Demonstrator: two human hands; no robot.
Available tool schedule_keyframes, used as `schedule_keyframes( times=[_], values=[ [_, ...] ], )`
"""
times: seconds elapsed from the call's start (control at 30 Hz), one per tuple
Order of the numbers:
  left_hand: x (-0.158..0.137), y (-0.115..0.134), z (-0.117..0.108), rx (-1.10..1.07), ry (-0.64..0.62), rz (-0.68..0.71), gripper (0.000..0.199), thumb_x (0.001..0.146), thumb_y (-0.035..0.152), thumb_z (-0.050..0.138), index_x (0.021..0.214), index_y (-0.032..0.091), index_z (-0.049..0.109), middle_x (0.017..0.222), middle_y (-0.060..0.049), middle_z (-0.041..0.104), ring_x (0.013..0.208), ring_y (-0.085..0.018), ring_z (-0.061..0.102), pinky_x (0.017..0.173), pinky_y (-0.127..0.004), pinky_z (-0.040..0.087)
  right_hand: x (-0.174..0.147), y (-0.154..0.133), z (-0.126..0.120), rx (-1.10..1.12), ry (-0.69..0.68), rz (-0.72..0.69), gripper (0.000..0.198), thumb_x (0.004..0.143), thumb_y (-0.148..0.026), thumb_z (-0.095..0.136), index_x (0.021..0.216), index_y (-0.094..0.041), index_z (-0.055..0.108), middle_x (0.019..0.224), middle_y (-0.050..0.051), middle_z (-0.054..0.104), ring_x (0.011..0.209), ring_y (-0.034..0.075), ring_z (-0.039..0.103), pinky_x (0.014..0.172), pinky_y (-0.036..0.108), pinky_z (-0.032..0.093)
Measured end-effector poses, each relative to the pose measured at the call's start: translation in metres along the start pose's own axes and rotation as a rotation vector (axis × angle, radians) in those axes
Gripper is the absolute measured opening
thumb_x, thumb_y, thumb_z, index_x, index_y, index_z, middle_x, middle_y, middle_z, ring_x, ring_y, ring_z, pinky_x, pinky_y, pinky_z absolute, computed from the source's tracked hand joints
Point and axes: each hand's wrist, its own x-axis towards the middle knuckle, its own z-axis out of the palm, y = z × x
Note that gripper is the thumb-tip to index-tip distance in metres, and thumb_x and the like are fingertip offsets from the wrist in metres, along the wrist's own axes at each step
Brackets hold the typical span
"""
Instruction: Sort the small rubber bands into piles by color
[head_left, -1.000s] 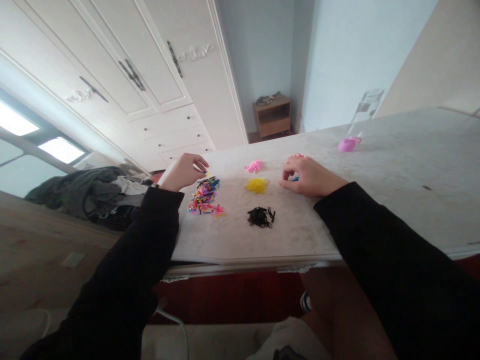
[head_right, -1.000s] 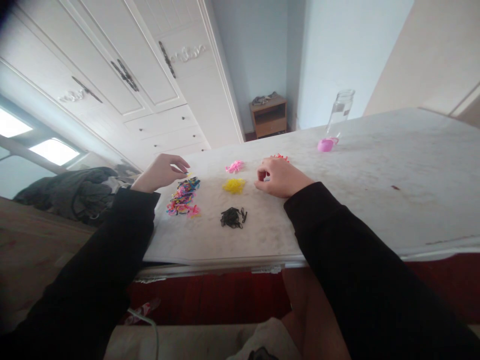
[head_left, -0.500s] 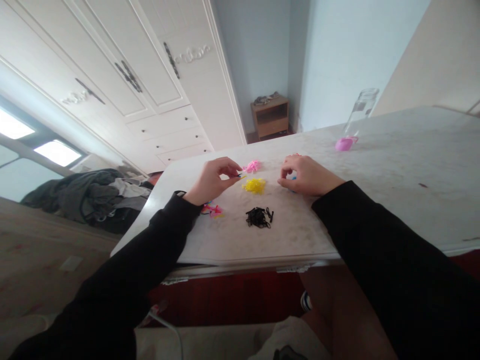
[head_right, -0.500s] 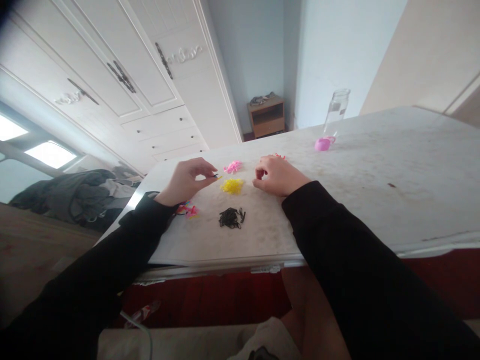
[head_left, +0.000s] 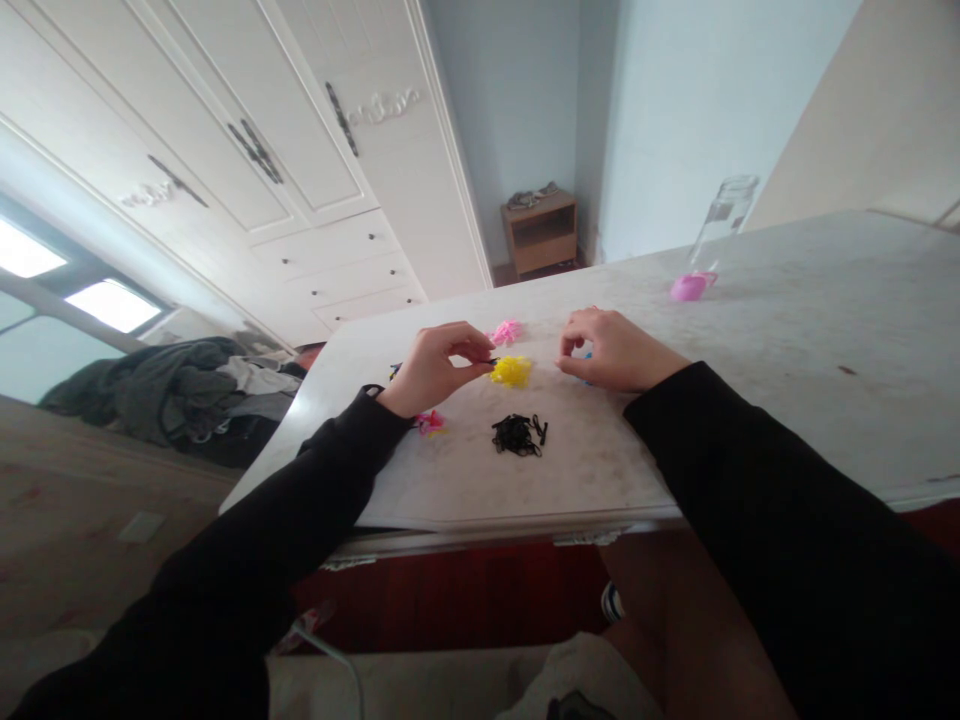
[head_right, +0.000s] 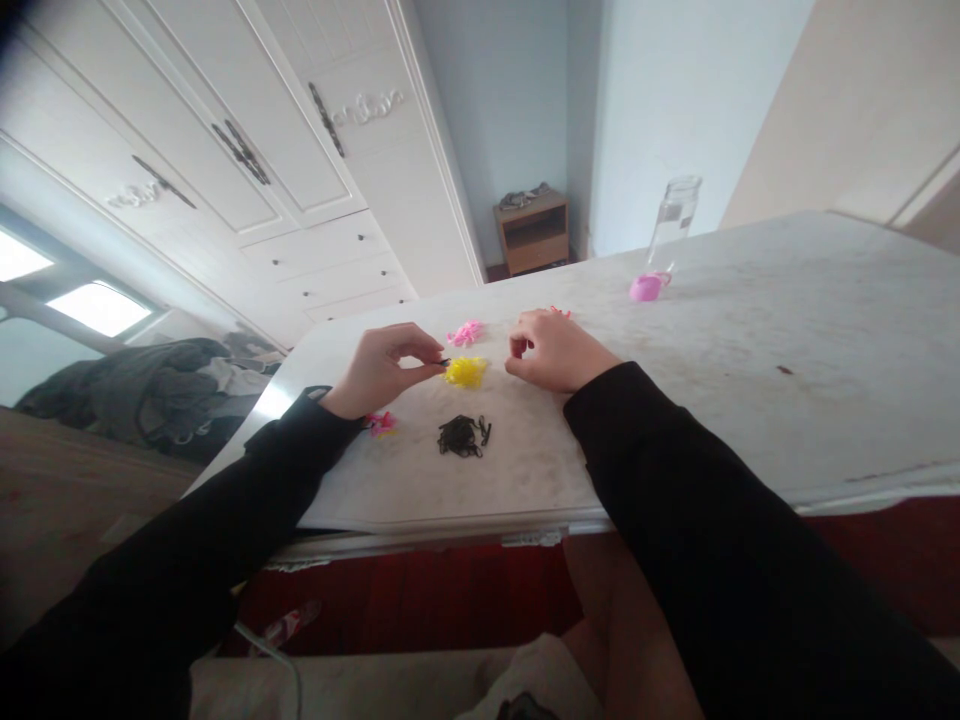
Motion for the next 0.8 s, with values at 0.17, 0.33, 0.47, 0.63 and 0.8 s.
schedule_keyframes(
  times=[0.17, 0.33, 0.47, 0.63, 0.8],
  values=[
    [-0.001, 0.002, 0.001, -0.036, 0.025, -0.006, 0.024, 0.082, 0.033, 0.091, 0.094, 0.017, 0.078, 0.092, -0.007, 0.082, 0.081, -0.018, 0.081, 0.082, -0.030, 0.071, -0.001, -0.006, 0.001, 0.084, 0.033, -0.039, 0.005, 0.080, -0.022, 0.068, 0.076, -0.021, 0.067, 0.083, 0.006, 0.069, 0.083, 0.022, 0.061, 0.082, 0.036, 0.045],
    [-0.002, 0.014, 0.003, -0.017, 0.031, 0.027, 0.023, 0.085, 0.037, 0.090, 0.094, 0.019, 0.078, 0.092, -0.006, 0.081, 0.080, -0.017, 0.080, 0.080, -0.029, 0.071, -0.001, -0.021, 0.008, 0.185, 0.064, -0.207, 0.005, 0.088, -0.024, 0.069, 0.089, -0.021, 0.073, 0.089, 0.006, 0.075, 0.088, 0.023, 0.063, 0.084, 0.036, 0.046],
    [-0.004, 0.025, 0.006, -0.021, 0.031, 0.046, 0.023, 0.085, 0.037, 0.091, 0.094, 0.020, 0.079, 0.091, -0.006, 0.081, 0.079, -0.016, 0.080, 0.078, -0.028, 0.071, 0.000, -0.031, 0.014, 0.227, 0.098, -0.284, 0.008, 0.094, -0.025, 0.070, 0.090, -0.020, 0.075, 0.090, 0.007, 0.077, 0.089, 0.022, 0.064, 0.085, 0.037, 0.047],
    [-0.006, 0.033, 0.009, -0.044, 0.016, 0.090, 0.018, 0.086, 0.032, 0.092, 0.093, 0.020, 0.080, 0.090, -0.005, 0.081, 0.076, -0.015, 0.080, 0.074, -0.025, 0.070, 0.000, -0.034, 0.016, 0.255, 0.106, -0.313, 0.009, 0.095, -0.025, 0.073, 0.089, -0.019, 0.077, 0.087, 0.006, 0.077, 0.087, 0.021, 0.064, 0.083, 0.035, 0.047],
    [-0.007, 0.033, 0.009, -0.057, -0.005, 0.050, 0.023, 0.084, 0.036, 0.093, 0.093, 0.020, 0.080, 0.090, -0.005, 0.082, 0.076, -0.016, 0.081, 0.075, -0.027, 0.071, 0.001, -0.035, 0.017, 0.276, 0.094, -0.322, 0.014, 0.096, -0.023, 0.070, 0.084, -0.020, 0.077, 0.084, 0.006, 0.076, 0.084, 0.020, 0.062, 0.081, 0.035, 0.047]
  ],
)
